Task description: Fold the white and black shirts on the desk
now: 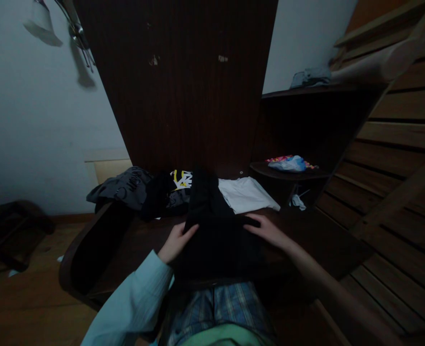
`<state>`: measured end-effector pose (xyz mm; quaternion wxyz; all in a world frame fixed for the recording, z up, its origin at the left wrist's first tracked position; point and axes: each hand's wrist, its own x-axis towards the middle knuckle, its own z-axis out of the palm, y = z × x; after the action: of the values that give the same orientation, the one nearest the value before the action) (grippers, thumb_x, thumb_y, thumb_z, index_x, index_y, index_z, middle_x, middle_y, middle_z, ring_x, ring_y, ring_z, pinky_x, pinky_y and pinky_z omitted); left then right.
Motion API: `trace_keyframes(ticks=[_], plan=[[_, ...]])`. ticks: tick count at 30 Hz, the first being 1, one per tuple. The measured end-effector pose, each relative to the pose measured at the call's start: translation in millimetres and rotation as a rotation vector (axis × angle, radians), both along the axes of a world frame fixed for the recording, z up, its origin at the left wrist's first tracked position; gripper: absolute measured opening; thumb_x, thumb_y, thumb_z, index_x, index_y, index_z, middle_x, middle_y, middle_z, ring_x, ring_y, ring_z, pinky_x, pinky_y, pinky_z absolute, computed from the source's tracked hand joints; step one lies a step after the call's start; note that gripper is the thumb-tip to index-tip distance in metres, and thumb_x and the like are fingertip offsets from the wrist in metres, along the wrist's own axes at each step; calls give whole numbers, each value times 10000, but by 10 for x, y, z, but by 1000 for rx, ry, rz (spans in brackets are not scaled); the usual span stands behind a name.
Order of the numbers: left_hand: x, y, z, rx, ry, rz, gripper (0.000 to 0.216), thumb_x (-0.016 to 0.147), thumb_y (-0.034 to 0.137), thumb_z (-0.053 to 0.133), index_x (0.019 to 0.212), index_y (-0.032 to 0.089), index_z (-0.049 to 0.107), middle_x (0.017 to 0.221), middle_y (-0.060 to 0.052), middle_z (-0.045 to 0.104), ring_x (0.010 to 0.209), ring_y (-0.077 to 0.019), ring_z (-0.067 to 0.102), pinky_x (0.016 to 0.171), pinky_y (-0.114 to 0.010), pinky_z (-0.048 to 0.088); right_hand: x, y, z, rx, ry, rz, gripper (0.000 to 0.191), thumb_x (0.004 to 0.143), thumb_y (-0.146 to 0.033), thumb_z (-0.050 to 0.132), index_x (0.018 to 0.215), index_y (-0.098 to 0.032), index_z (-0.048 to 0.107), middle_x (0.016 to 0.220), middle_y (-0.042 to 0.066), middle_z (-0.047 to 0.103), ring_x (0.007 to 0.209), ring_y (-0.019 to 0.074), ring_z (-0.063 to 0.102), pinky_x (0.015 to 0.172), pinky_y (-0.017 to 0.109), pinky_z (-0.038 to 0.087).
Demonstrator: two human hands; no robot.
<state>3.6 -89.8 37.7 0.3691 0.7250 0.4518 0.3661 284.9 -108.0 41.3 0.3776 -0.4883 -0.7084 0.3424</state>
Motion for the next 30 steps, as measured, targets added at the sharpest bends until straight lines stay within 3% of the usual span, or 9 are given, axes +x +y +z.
trace_keyframes(ticks=[2,5,8,11,15,18,23,27,30], plan=[[58,300,-121,10,5,128,262,778,353,427,743,145,584,744,-23,625,717,-172,552,629,-254,458,-48,263,-146,-9,48,-39,250,692,-347,532,843,-166,615,845,32,653,796,196,578,740,326,446],[96,604,-279,2,39,182,216,762,313,442,737,149,581,743,-20,634,792,-206,565,702,-290,458,-112,555,-337,-8,7,-63,183,663,-320,548,720,-157,608,731,16,639,745,189,571,722,326,440],[80,742,-379,-12,60,203,198,771,295,438,761,157,578,777,-34,646,828,-219,574,740,-312,458,-155,738,-414,-20,34,-133,139,631,-293,582,681,-163,582,666,-8,613,706,168,563,701,308,442],[21,761,-437,-25,71,241,240,793,293,424,929,141,550,929,-74,637,886,-207,574,787,-306,452,-164,784,-400,-157,218,-311,220,652,-346,592,775,-170,547,636,-19,586,605,134,555,596,273,462],[-145,541,-487,4,106,305,448,773,317,473,1172,129,393,1063,-112,580,975,-215,545,862,-344,414,-99,557,-402,-387,407,-372,358,711,-443,555,940,-179,479,578,-19,572,488,114,551,503,255,466],[-295,170,-511,127,167,358,505,749,358,498,1198,167,369,1031,-85,573,980,-211,533,891,-358,389,-41,254,-454,-356,413,-289,475,685,-461,586,1040,-182,438,599,-12,603,545,132,592,527,257,472],[-379,-365,-530,-31,180,257,553,751,452,462,1220,177,357,771,4,579,732,-159,582,739,-304,453,-107,-50,-511,-264,377,-119,613,582,-442,668,1084,-192,421,682,-23,621,666,154,614,627,287,467],[-294,-402,-550,-26,107,221,558,726,417,507,1214,175,389,781,0,569,759,-150,566,738,-279,446,-187,-91,-512,-248,387,-156,639,573,-447,659,1091,-173,403,617,-36,604,616,155,598,592,278,450],[-242,-368,-552,-13,99,198,582,736,378,497,1262,177,349,730,16,551,716,-139,558,708,-262,443,-146,-174,-533,-213,343,-232,550,594,-462,630,1026,-171,453,561,-41,588,593,159,586,584,272,436]])
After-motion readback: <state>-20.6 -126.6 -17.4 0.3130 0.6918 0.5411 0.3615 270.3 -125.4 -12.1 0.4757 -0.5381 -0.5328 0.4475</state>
